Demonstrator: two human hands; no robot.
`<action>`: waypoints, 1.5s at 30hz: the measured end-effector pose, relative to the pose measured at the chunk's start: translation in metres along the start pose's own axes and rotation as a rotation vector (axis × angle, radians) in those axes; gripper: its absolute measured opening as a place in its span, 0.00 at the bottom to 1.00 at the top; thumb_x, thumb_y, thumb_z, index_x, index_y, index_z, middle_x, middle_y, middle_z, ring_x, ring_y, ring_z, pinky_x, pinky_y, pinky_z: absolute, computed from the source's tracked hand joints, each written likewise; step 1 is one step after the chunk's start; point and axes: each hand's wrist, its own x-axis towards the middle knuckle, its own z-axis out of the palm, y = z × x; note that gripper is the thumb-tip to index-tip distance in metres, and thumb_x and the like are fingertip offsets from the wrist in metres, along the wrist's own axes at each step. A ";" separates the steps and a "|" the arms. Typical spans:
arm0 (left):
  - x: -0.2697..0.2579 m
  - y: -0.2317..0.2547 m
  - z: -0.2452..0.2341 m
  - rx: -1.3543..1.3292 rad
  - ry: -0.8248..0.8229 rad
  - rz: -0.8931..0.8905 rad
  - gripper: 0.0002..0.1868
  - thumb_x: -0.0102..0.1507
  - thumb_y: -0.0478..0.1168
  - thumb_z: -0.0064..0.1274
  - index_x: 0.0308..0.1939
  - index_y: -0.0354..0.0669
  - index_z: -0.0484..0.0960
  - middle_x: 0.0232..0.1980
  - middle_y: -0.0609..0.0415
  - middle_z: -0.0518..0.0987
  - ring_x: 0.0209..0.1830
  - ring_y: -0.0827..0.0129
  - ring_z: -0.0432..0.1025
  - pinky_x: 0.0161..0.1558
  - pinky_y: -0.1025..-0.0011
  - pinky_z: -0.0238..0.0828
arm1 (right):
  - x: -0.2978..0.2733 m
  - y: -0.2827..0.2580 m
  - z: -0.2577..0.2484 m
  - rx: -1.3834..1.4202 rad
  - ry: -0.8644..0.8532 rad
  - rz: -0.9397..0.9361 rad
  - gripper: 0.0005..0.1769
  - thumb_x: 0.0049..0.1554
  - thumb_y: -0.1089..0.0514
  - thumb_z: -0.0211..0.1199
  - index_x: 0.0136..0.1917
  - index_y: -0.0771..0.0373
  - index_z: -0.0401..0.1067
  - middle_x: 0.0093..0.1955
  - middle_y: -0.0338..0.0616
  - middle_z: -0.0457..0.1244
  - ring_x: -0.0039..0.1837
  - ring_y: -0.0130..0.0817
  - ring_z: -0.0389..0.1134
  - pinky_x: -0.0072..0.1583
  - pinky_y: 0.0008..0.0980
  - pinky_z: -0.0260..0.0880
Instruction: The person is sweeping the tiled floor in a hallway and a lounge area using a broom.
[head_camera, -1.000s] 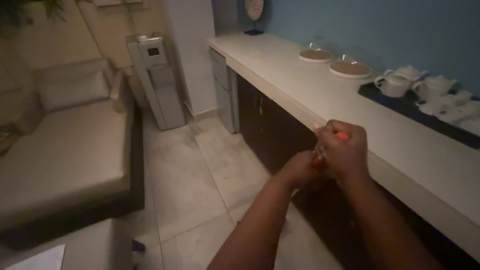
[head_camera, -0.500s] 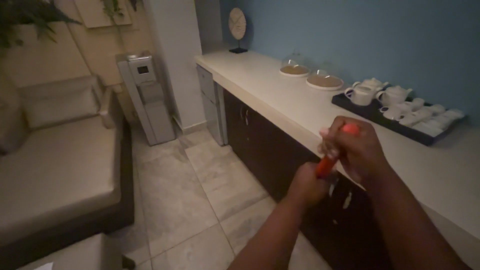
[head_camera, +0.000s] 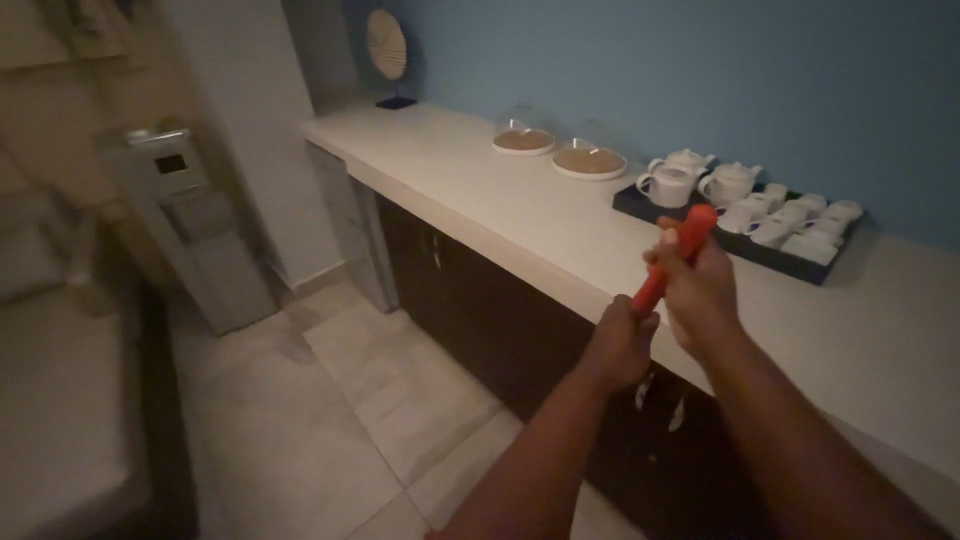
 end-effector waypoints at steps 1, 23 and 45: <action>0.012 -0.008 0.003 -0.001 -0.008 -0.004 0.18 0.68 0.46 0.51 0.49 0.32 0.70 0.43 0.31 0.81 0.43 0.41 0.77 0.44 0.52 0.73 | 0.005 -0.002 0.001 -0.001 0.007 0.005 0.22 0.67 0.53 0.57 0.71 0.63 0.67 0.53 0.47 0.65 0.53 0.31 0.68 0.61 0.35 0.71; 0.147 -0.063 0.107 0.351 -0.100 -0.181 0.18 0.66 0.49 0.54 0.47 0.37 0.78 0.42 0.40 0.82 0.42 0.48 0.77 0.46 0.53 0.72 | 0.157 0.067 -0.081 -0.248 0.146 0.243 0.20 0.60 0.57 0.63 0.65 0.63 0.68 0.59 0.48 0.68 0.59 0.38 0.71 0.63 0.41 0.74; 0.130 -0.050 0.107 0.277 0.064 -0.071 0.35 0.59 0.51 0.65 0.62 0.35 0.69 0.55 0.36 0.75 0.54 0.44 0.72 0.52 0.51 0.71 | 0.102 0.117 -0.096 -0.881 0.315 -0.016 0.63 0.45 0.36 0.79 0.80 0.65 0.51 0.73 0.63 0.52 0.72 0.57 0.56 0.69 0.53 0.61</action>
